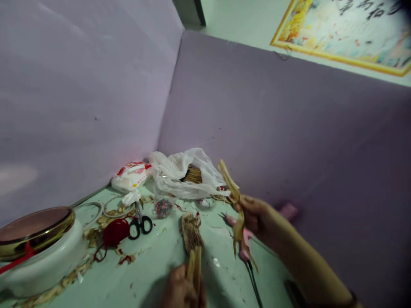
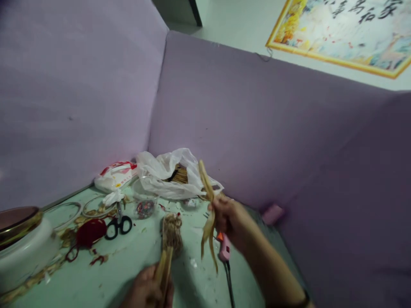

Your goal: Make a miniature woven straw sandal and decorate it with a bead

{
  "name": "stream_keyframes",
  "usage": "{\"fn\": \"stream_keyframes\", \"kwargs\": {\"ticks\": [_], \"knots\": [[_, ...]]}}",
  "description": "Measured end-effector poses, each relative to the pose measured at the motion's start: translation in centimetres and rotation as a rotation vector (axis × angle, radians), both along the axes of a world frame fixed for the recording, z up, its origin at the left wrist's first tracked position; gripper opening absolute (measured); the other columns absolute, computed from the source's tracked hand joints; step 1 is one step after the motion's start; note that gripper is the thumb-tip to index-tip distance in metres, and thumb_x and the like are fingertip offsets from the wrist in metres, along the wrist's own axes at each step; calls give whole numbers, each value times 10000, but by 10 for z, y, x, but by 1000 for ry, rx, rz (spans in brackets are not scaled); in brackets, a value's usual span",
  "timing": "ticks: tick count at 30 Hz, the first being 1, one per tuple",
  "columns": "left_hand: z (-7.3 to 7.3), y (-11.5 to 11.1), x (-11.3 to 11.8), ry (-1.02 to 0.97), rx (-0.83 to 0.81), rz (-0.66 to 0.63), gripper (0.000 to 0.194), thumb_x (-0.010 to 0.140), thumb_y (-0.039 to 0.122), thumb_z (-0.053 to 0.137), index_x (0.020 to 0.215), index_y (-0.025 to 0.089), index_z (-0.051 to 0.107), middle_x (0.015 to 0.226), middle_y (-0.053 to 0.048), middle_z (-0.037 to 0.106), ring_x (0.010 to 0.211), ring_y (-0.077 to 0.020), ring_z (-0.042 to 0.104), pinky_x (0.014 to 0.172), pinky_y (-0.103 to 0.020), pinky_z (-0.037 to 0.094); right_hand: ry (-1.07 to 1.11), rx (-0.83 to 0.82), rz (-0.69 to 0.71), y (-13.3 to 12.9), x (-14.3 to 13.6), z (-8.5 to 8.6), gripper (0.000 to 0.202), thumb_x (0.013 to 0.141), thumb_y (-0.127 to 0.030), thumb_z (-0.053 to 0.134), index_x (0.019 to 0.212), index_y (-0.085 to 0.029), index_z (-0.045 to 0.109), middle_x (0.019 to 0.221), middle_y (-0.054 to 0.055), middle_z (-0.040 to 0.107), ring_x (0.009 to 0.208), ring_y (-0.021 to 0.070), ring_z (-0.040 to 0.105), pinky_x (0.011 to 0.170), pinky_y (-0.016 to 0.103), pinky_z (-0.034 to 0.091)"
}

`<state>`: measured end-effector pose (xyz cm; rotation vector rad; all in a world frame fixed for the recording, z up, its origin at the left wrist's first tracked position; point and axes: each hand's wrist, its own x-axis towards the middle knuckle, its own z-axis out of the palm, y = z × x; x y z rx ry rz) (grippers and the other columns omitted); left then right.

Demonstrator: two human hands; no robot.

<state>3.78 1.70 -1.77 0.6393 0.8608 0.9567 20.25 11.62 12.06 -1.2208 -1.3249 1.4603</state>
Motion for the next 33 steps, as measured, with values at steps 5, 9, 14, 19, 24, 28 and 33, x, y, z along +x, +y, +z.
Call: {"fn": "stream_keyframes", "kwargs": {"ticks": [5,9,14,19,24,28,33], "knots": [[17,-1,-3,-134,-52,84,177,553,200,548,713,147,497,528,11,547,365,-59,402,370,-182,246,429,-398,15,-111,4,-89,281,647,-292,719,844,-140,589,642,3,641,291,-15,239,299,150,140],[17,-6,1,20,-33,46,288,571,264,690,747,144,496,516,66,482,320,9,238,338,-155,68,525,-440,85,-150,-7,-124,275,693,-339,683,792,-102,585,637,54,672,255,-5,309,288,158,181],[11,-10,7,127,-20,26,306,561,306,719,662,162,468,375,121,316,314,-7,218,336,-152,81,438,-410,177,-160,-8,-128,349,661,-436,686,724,-108,585,590,31,630,271,28,404,279,155,239],[15,-20,12,267,70,-39,275,560,327,702,597,148,497,304,101,351,292,-13,231,338,-160,123,190,-206,2,-154,-2,-125,514,575,-543,716,832,-113,600,622,7,587,412,51,459,360,164,335],[24,-35,22,435,117,-89,249,471,236,751,544,123,541,354,78,428,332,-26,319,357,-163,206,300,-140,-79,-151,-8,-126,494,479,-463,801,758,-107,603,651,17,605,552,93,524,508,208,405],[25,-36,23,340,34,-143,271,459,266,764,540,115,554,377,40,493,351,-49,399,374,-168,219,423,-257,-35,-148,-9,-132,417,493,-379,817,719,-85,625,595,29,612,502,103,532,467,214,376],[18,-31,18,217,-44,-162,306,514,350,745,565,123,546,285,93,340,284,-20,280,364,-175,100,476,-274,-81,-147,-4,-136,311,540,-315,806,664,-96,624,564,15,608,477,84,524,481,208,377]]}}
